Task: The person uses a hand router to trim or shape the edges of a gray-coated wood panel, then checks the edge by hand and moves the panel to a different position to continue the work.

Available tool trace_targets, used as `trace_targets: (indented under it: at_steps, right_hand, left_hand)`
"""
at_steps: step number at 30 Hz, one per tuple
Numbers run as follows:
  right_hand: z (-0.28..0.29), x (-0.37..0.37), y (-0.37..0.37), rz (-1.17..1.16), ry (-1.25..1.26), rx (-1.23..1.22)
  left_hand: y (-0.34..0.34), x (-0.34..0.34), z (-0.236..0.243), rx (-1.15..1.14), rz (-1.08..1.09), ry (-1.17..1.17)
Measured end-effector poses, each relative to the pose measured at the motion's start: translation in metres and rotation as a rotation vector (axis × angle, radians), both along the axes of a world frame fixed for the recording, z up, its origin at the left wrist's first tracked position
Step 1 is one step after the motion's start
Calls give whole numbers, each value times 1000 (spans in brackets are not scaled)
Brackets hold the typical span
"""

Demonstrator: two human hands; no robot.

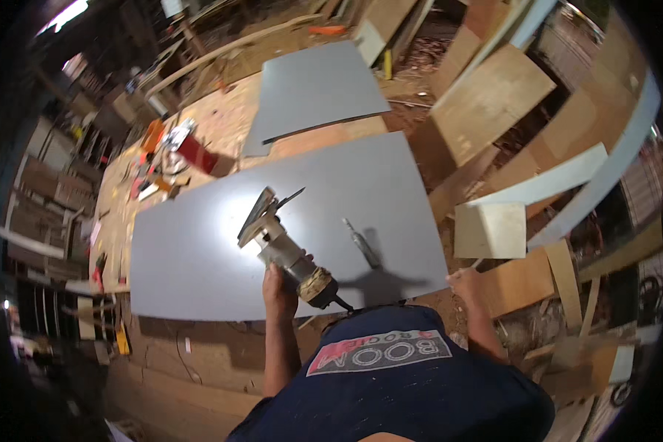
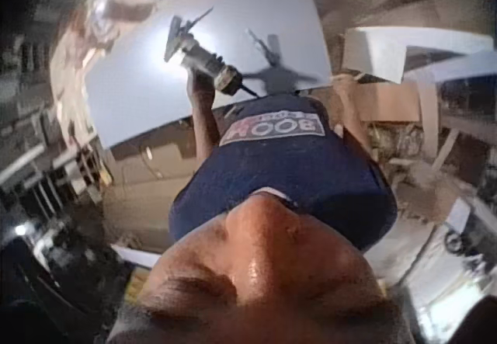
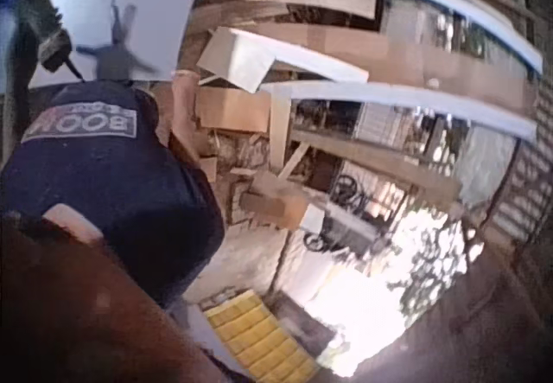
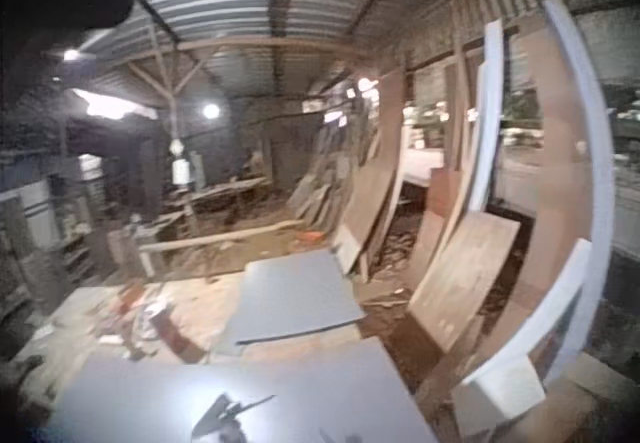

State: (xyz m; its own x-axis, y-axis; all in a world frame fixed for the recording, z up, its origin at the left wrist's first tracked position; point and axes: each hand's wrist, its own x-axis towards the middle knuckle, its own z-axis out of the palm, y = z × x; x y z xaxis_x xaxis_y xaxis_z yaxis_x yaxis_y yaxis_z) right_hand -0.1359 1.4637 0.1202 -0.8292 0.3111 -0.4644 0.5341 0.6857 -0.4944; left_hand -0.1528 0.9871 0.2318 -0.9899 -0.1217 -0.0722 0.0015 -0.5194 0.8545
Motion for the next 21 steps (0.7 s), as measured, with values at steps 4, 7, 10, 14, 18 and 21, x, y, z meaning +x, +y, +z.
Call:
trace_targets:
  at_steps: [4,7,10,14,18,21]
  right_hand:
    - [-7,-27,-5,261,55,359]
    - [5,-57,-62,204,327,48]
    - [12,-88,-139,362,340,-30]
    - [-12,-112,-195,602,476,130]
    - [-13,-131,-196,567,256,-243]
    - [75,-112,-189,550,221,-751]
  left_hand:
    - [-20,4,-30,-22,49,37]
    - [-19,13,-16,234,-29,44]
    - [-3,7,15,238,-34,88]
    - [2,16,22,256,6,134]
    - [6,29,40,225,102,106]
    - [0,44,45,68,159,101]
